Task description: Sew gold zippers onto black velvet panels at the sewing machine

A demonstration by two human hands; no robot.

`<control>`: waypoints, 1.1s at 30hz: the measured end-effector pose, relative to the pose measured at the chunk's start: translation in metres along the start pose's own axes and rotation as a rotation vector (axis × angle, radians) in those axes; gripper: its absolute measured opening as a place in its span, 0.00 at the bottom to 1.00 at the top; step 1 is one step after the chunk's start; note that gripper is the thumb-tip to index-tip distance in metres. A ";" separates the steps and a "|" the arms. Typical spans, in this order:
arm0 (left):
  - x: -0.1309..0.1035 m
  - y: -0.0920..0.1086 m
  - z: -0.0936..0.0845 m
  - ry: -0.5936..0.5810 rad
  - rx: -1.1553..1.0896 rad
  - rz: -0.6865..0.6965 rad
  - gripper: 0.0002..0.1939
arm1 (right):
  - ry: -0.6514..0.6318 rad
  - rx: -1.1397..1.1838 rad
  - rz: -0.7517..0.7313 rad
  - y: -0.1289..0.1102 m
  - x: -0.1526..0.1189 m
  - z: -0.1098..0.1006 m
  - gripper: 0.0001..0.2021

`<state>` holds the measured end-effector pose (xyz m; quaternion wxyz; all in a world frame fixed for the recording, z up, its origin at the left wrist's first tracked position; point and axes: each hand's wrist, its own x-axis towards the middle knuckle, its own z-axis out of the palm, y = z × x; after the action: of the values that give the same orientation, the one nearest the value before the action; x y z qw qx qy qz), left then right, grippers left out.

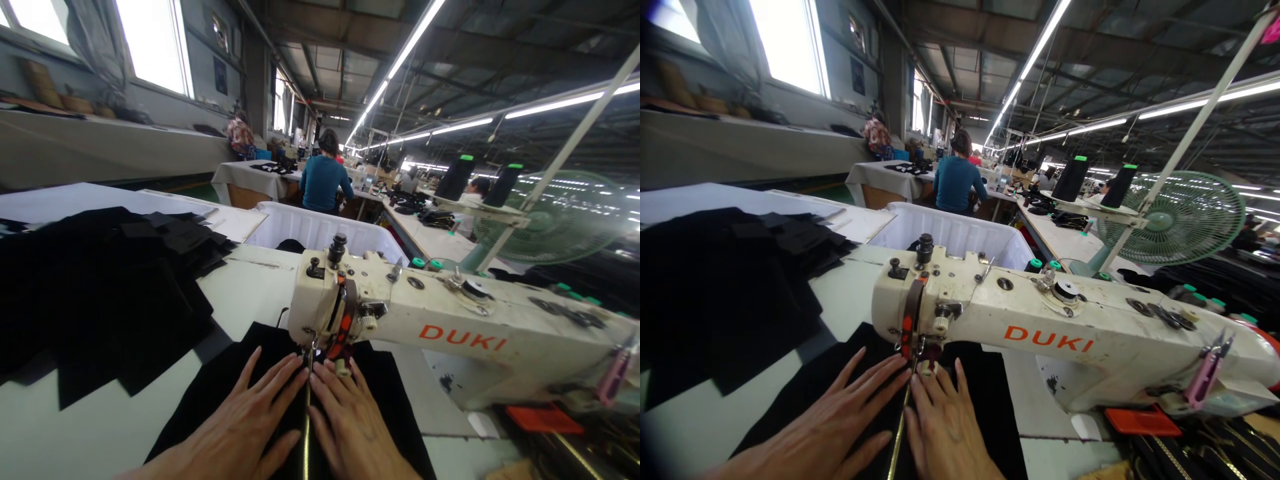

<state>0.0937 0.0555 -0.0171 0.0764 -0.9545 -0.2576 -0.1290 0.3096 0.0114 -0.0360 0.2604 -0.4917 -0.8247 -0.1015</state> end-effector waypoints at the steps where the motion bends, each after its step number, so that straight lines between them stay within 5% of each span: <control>1: 0.002 -0.001 0.000 -0.008 -0.010 -0.004 0.31 | 0.000 0.011 0.008 0.001 0.001 0.000 0.17; 15: 0.003 -0.007 0.007 -0.101 -0.227 -0.098 0.33 | -0.024 -0.032 -0.038 0.008 0.004 0.005 0.18; 21: 0.009 -0.011 0.002 -0.161 -0.266 -0.112 0.30 | -0.228 0.038 0.080 0.000 0.011 -0.010 0.19; 24: -0.008 0.007 -0.011 -0.209 -0.282 -0.108 0.31 | -0.310 0.116 0.155 -0.015 0.000 -0.029 0.20; 28: -0.054 0.051 -0.025 -0.128 -0.322 -0.053 0.47 | -0.306 0.290 0.184 -0.049 -0.038 -0.054 0.21; 33: -0.088 0.076 -0.017 0.068 -0.301 -0.094 0.34 | -0.224 0.264 0.129 -0.081 -0.069 -0.059 0.27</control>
<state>0.0552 -0.0547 -0.0317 -0.0650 -0.9372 -0.2770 -0.2016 0.2858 -0.1063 -0.0158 0.2350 -0.5133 -0.8216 0.0797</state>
